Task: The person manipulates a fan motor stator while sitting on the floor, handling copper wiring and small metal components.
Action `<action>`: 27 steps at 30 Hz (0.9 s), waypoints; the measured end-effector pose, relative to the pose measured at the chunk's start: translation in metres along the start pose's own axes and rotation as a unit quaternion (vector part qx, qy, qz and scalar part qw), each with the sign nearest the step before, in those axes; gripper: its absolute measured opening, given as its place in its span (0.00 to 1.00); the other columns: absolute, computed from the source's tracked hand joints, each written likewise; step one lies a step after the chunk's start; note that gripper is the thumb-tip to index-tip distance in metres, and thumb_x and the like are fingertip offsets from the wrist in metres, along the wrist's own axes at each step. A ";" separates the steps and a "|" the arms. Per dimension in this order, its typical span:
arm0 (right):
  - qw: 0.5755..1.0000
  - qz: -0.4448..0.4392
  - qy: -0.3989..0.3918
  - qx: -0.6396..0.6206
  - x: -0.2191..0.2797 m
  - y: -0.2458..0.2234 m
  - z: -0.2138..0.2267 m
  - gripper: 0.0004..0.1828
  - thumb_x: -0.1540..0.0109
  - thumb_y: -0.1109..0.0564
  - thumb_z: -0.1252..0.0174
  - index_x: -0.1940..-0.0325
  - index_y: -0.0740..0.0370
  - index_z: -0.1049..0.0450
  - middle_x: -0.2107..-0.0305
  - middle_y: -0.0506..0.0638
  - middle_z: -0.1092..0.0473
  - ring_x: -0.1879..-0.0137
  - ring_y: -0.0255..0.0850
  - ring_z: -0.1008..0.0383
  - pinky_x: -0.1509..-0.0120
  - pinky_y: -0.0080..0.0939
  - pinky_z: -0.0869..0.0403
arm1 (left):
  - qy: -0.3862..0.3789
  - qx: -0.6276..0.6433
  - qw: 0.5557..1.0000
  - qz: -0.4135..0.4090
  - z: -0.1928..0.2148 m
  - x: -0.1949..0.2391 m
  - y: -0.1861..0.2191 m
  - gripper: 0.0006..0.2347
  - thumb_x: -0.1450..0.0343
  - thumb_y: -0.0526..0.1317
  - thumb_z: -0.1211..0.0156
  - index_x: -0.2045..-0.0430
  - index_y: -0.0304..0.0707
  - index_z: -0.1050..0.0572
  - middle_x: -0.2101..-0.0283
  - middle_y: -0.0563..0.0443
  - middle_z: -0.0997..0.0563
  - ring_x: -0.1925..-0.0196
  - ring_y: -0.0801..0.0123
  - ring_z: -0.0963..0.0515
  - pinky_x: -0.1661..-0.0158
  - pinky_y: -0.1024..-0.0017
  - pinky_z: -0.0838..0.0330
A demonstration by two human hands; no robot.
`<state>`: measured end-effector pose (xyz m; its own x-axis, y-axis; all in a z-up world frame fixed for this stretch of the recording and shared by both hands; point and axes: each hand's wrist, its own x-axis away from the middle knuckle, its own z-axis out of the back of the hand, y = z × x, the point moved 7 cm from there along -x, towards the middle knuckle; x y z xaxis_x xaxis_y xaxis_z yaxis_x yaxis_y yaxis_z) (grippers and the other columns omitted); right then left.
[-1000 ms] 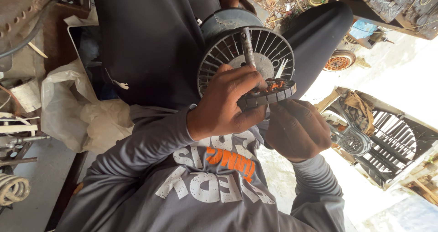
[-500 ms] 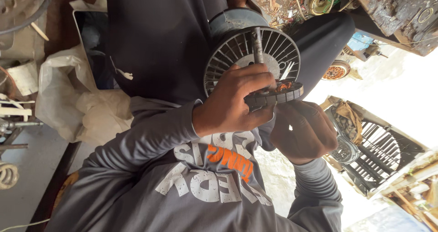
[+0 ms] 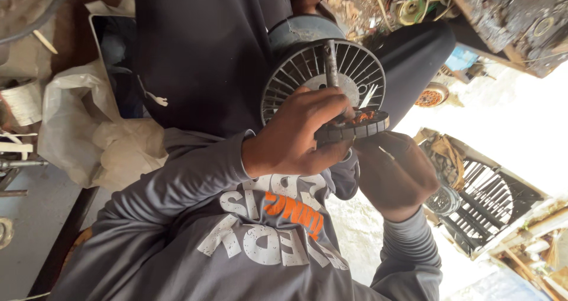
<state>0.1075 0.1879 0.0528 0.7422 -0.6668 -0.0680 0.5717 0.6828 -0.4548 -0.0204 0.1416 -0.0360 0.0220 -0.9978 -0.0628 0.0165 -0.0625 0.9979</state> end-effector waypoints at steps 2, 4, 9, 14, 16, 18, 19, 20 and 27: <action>1.000 0.020 -0.006 0.003 0.004 0.002 -0.003 0.11 0.46 0.72 0.34 0.60 0.69 0.18 0.64 0.57 0.23 0.58 0.48 0.20 0.56 0.42 0.22 | 0.010 0.002 1.000 -0.019 0.001 0.000 -0.001 0.17 0.33 0.43 0.35 0.56 0.31 0.27 0.55 0.44 0.21 0.55 0.57 0.20 0.50 0.60 0.34; 0.999 0.041 0.013 -0.014 0.008 0.007 -0.004 0.09 0.47 0.71 0.34 0.62 0.71 0.19 0.65 0.58 0.24 0.58 0.50 0.20 0.56 0.44 0.22 | 0.011 0.003 1.000 -0.025 0.000 0.000 -0.004 0.17 0.33 0.45 0.37 0.56 0.32 0.27 0.55 0.43 0.21 0.55 0.58 0.20 0.49 0.61 0.34; 0.984 -0.095 0.128 -0.073 0.012 0.049 -0.012 0.18 0.55 0.53 0.25 0.73 0.69 0.23 0.68 0.61 0.27 0.60 0.54 0.26 0.57 0.50 0.26 | -0.026 0.008 1.000 0.010 -0.003 -0.003 -0.013 0.17 0.30 0.51 0.38 0.64 0.34 0.24 0.66 0.48 0.21 0.65 0.62 0.23 0.52 0.60 0.38; 0.876 -0.185 0.132 -0.424 0.017 0.064 -0.040 0.15 0.42 0.57 0.27 0.66 0.65 0.28 0.60 0.59 0.24 0.49 0.51 0.20 0.39 0.53 0.18 | -0.016 -0.029 0.999 0.001 0.001 -0.006 -0.010 0.18 0.27 0.54 0.40 0.63 0.35 0.23 0.66 0.49 0.23 0.66 0.64 0.25 0.53 0.61 0.40; 0.861 -0.211 0.145 -0.438 0.018 0.061 -0.042 0.15 0.42 0.59 0.27 0.65 0.64 0.29 0.59 0.59 0.24 0.50 0.50 0.20 0.39 0.52 0.19 | 0.001 -0.070 0.997 -0.015 0.002 -0.006 -0.006 0.19 0.27 0.55 0.39 0.63 0.35 0.22 0.66 0.51 0.23 0.66 0.64 0.25 0.52 0.59 0.39; 0.847 -0.245 0.157 -0.445 0.020 0.059 -0.043 0.16 0.41 0.60 0.28 0.64 0.62 0.32 0.58 0.57 0.25 0.50 0.47 0.20 0.37 0.51 0.20 | 0.031 -0.127 0.990 -0.051 0.003 -0.003 -0.002 0.18 0.24 0.55 0.38 0.61 0.36 0.21 0.64 0.53 0.23 0.64 0.66 0.24 0.52 0.59 0.39; 0.841 -0.256 0.160 -0.449 0.021 0.059 -0.045 0.16 0.41 0.61 0.29 0.64 0.60 0.33 0.58 0.56 0.25 0.50 0.46 0.20 0.37 0.51 0.21 | 0.039 -0.145 0.987 -0.062 0.002 -0.001 -0.002 0.17 0.25 0.54 0.38 0.61 0.37 0.21 0.64 0.55 0.23 0.65 0.68 0.24 0.53 0.60 0.39; 0.839 -0.257 0.157 -0.453 0.021 0.059 -0.045 0.16 0.41 0.61 0.30 0.64 0.59 0.35 0.59 0.55 0.26 0.51 0.45 0.21 0.39 0.51 0.20 | 0.046 -0.161 0.983 -0.073 0.001 0.002 -0.002 0.16 0.25 0.53 0.38 0.62 0.38 0.21 0.65 0.57 0.23 0.65 0.70 0.24 0.55 0.61 0.40; 0.834 -0.246 0.158 -0.468 0.021 0.064 -0.051 0.18 0.43 0.58 0.31 0.64 0.56 0.38 0.62 0.50 0.32 0.51 0.42 0.24 0.47 0.48 0.19 | 0.072 -0.202 0.974 -0.077 0.000 0.004 0.002 0.14 0.24 0.54 0.37 0.63 0.45 0.21 0.66 0.64 0.26 0.67 0.77 0.27 0.57 0.64 0.42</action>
